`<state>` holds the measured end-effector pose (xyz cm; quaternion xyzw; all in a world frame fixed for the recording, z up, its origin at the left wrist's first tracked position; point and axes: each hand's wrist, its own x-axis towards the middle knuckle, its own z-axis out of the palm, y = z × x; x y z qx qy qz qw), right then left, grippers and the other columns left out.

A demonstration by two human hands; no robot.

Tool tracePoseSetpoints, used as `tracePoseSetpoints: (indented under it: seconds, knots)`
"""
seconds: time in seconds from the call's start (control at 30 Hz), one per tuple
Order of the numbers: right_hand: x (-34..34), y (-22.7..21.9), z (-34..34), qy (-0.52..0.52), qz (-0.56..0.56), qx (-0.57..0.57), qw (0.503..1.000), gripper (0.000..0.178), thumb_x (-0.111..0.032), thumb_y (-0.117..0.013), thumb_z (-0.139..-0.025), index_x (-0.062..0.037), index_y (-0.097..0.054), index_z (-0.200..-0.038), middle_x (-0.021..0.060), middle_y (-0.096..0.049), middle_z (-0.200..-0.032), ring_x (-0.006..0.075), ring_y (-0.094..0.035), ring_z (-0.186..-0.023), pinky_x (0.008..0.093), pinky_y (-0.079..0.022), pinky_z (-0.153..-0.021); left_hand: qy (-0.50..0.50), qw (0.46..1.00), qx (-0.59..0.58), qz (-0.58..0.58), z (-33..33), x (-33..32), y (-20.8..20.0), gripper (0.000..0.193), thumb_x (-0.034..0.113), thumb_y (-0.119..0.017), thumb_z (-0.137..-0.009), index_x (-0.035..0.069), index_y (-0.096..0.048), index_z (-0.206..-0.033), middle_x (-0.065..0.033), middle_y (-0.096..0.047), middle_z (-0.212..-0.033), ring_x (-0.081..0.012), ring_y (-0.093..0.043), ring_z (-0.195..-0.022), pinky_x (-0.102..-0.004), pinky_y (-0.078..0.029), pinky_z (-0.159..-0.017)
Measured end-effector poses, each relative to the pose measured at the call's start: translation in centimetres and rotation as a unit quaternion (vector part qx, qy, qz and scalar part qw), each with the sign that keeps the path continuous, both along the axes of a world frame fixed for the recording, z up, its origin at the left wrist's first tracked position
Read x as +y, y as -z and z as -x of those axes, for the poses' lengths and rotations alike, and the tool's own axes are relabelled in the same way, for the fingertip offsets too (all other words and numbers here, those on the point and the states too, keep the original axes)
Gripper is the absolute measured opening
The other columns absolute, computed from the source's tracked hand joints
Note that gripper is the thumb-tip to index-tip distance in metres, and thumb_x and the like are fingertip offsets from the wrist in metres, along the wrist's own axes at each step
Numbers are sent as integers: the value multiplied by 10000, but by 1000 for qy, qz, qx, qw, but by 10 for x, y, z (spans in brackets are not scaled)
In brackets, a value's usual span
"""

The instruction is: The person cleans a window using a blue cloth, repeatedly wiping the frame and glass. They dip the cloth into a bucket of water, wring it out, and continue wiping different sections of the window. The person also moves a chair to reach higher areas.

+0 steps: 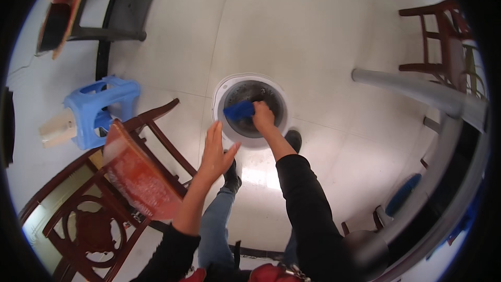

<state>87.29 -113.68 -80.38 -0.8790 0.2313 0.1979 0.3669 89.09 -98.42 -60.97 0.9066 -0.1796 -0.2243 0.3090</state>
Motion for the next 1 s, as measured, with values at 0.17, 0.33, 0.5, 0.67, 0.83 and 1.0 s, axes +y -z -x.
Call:
tracePoseSetpoints:
  seconds: [0.17,0.33,0.5,0.67,0.83,1.0]
  knots:
    - [32,112,2,-36,82,155,984,318,-79,-742,-745,-86,-636,-1045,158,-636,-1101,359,-657,-981,477,-548,-797,-317,734,540,263,48,43,60,831,392,-626,-945,24,-158,-1524,-253,-377,-1451,-363,-389,-1359,-466,-425,-1059]
    - [5,64,7,-166,72,173,968,291,-163,-614,-849,-77,-621,-1128,168,-658,-1010,356,-662,-897,468,-532,-738,-506,430,664,345,35,35,87,992,560,-601,-899,31,-52,-1534,-302,-316,-1477,-392,-366,-1365,-574,-388,-1062]
    - [21,-116,54,-123,23,-99,987,393,-105,-718,-772,-33,-589,-1137,153,-616,-969,363,-641,-861,445,-520,-691,-543,264,700,382,15,0,99,1048,629,-674,-801,-22,-208,-1476,-320,-412,-1381,-419,-450,-1280,-577,-401,-1039]
    - [28,-258,88,-123,-36,-144,981,384,-62,-743,-751,-9,-589,-1099,145,-607,-916,328,-630,-769,388,-517,-647,-416,312,704,484,18,-19,114,845,495,-746,-810,-60,-406,-1349,-283,-529,-1288,-308,-650,-1001,-400,-561,-855]
    - [-5,-330,84,-29,-119,-108,987,355,-151,-758,-796,-17,-615,-1092,123,-639,-893,239,-649,-746,318,-517,-614,-493,245,721,421,31,-23,102,582,224,-793,-816,8,-471,-1250,-184,-627,-1077,-196,-657,-846,-321,-572,-699]
    - [-77,-278,35,137,-223,-71,962,305,-197,-786,-798,21,-714,-1000,76,-694,-791,111,-617,-654,252,-507,-620,-462,343,709,406,44,-18,47,779,477,-744,-787,72,-434,-1376,-198,-603,-1253,-319,-606,-1141,-451,-521,-953]
